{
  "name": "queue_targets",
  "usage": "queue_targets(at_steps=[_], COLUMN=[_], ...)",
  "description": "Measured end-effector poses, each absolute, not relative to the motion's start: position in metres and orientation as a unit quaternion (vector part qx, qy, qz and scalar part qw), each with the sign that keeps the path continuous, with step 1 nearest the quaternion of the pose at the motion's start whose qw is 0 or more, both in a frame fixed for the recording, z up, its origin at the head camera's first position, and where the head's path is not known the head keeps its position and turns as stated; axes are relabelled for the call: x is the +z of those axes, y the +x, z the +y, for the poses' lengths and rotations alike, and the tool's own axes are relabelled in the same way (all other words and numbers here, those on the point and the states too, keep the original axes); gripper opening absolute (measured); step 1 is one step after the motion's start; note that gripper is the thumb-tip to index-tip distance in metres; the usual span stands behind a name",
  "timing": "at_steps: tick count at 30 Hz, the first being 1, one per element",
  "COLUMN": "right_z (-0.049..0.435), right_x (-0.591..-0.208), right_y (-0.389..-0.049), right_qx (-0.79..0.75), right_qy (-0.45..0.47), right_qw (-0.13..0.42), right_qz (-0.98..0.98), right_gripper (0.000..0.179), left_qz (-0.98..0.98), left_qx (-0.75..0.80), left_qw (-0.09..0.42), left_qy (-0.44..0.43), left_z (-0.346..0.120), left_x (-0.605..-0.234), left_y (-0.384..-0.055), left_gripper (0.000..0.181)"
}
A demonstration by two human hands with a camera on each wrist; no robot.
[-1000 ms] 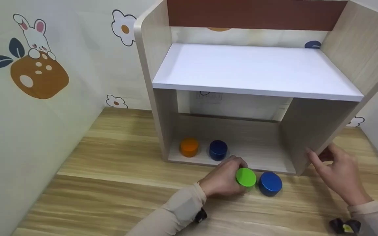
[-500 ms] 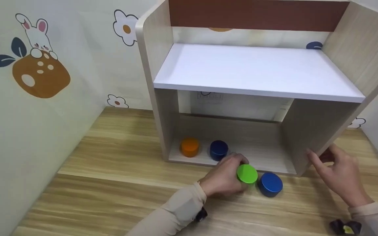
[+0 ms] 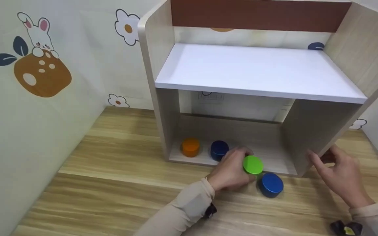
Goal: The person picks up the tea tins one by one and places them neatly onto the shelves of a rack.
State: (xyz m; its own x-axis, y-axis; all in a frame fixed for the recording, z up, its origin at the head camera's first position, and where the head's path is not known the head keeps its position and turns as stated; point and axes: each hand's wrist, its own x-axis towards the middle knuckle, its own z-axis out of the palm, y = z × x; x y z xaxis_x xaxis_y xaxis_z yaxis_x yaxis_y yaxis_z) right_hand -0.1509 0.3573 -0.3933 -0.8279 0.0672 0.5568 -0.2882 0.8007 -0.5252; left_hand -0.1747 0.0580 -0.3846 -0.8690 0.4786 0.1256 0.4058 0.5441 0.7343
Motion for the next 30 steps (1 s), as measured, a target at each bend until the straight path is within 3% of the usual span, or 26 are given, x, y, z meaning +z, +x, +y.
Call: queue_targets(at_steps=[18,30], right_z=[0.356,0.357], right_x=[-0.392,-0.393], right_y=[-0.151,-0.150], right_qx=[0.308,0.308], right_qy=[0.067,0.065], right_qw=[0.290,0.285], right_qz=[-0.904,-0.905], right_gripper=[0.029,0.029], left_qz=[0.895,0.891], left_qx=[0.405,0.411], left_qw=[0.021,-0.011], left_qy=[0.188,0.194], left_z=[0.088,0.092], left_x=[-0.380,-0.389], left_y=[-0.186,-0.197], left_gripper=[0.057,0.053])
